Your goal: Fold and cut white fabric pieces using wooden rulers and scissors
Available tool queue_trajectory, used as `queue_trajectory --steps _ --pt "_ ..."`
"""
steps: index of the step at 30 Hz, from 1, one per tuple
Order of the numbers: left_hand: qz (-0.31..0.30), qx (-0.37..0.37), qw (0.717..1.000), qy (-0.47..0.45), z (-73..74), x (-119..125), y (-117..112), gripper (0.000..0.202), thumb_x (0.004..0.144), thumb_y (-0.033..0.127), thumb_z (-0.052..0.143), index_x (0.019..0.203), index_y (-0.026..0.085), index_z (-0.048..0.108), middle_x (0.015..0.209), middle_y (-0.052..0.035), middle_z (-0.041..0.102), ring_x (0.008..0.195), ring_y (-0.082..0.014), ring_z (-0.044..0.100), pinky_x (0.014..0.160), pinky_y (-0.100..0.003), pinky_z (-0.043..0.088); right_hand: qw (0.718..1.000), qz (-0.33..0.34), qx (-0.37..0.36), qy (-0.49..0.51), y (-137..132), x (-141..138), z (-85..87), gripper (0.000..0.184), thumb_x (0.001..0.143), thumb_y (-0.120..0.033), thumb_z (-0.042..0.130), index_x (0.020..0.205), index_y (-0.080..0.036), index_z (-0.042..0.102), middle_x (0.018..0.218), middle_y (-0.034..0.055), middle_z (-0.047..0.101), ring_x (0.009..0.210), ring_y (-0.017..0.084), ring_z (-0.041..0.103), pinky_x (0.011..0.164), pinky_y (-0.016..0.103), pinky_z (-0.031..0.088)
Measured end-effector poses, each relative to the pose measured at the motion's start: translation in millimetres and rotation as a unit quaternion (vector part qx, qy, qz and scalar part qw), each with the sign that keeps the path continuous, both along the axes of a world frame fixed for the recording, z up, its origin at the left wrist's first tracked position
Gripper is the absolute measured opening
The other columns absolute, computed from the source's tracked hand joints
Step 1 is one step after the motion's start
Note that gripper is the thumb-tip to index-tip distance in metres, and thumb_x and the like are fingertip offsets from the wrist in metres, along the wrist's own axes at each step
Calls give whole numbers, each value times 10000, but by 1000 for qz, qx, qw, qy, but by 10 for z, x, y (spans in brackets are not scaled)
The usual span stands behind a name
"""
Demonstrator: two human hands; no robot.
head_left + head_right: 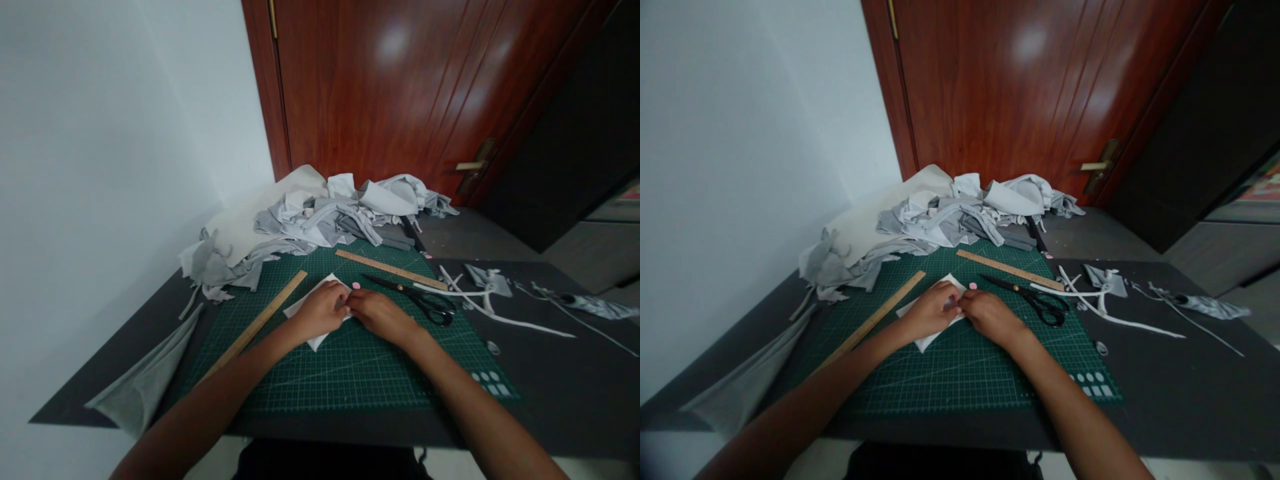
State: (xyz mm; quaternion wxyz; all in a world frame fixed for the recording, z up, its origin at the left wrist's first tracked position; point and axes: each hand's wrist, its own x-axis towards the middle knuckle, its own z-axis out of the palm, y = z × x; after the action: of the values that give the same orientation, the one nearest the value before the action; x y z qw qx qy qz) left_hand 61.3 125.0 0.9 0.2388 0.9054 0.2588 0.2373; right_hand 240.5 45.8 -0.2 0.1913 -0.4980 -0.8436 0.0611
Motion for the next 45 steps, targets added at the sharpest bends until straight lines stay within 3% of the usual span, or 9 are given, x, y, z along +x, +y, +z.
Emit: queue_trajectory --steps 2,4,10,22,27,30,37,42,45 --pt "11 -67 998 -2 -46 36 -7 151 791 169 673 730 203 539 739 17 598 719 -163 574 680 -291 462 1000 1 3 -4 6 7 -16 239 955 -65 530 1098 -138 707 1066 112 711 1019 226 657 936 324 481" --pt "6 -93 996 3 -60 40 6 184 775 187 699 702 199 530 685 34 574 656 -145 549 620 -270 426 1000 2 8 -8 10 13 -32 230 949 -55 527 1069 -136 705 1031 105 706 998 223 653 931 320 478" --pt "-2 -47 999 15 -5 -2 19 188 742 175 759 757 187 572 790 4 610 759 -164 584 686 -271 441 1000 3 20 10 23 8 -75 236 909 -7 515 990 -147 686 993 95 692 980 215 640 944 319 467" --pt "-17 -20 999 19 -169 -27 10 119 783 225 772 767 188 660 907 -35 602 830 -180 610 768 -304 496 997 16 -12 78 42 56 -42 147 934 -68 584 983 -162 687 987 87 708 982 209 660 921 328 488" --pt "18 -12 1000 6 -218 -10 -43 188 743 168 788 764 192 603 948 -40 587 928 -208 600 830 -329 500 994 12 -14 109 75 71 -99 138 918 -64 613 959 -168 695 966 75 731 981 203 670 993 351 470" --pt "14 -13 1000 8 -215 4 -29 162 772 184 770 754 190 609 928 -38 590 909 -202 598 821 -328 494 993 7 -9 114 83 62 -128 159 911 -45 604 941 -169 699 953 68 736 990 202 671 1030 357 449" --pt "-14 -28 999 15 -178 7 32 122 831 213 717 732 182 652 849 -22 603 796 -168 594 760 -301 477 997 -18 3 73 71 38 -121 184 921 -43 544 920 -168 678 952 87 712 951 215 655 898 328 499" --pt "20 -28 999 16 -206 16 -4 165 727 169 805 724 184 640 884 -24 605 848 -188 607 786 -310 477 996 -1 13 84 65 30 -127 206 922 -26 512 922 -177 651 936 75 692 971 210 648 1042 381 446" --pt "25 -41 999 20 -188 28 -12 142 755 177 783 705 178 650 858 -22 595 815 -181 608 757 -302 472 995 3 22 101 75 35 -154 211 926 -24 496 917 -176 642 896 68 683 953 212 649 1109 429 405"
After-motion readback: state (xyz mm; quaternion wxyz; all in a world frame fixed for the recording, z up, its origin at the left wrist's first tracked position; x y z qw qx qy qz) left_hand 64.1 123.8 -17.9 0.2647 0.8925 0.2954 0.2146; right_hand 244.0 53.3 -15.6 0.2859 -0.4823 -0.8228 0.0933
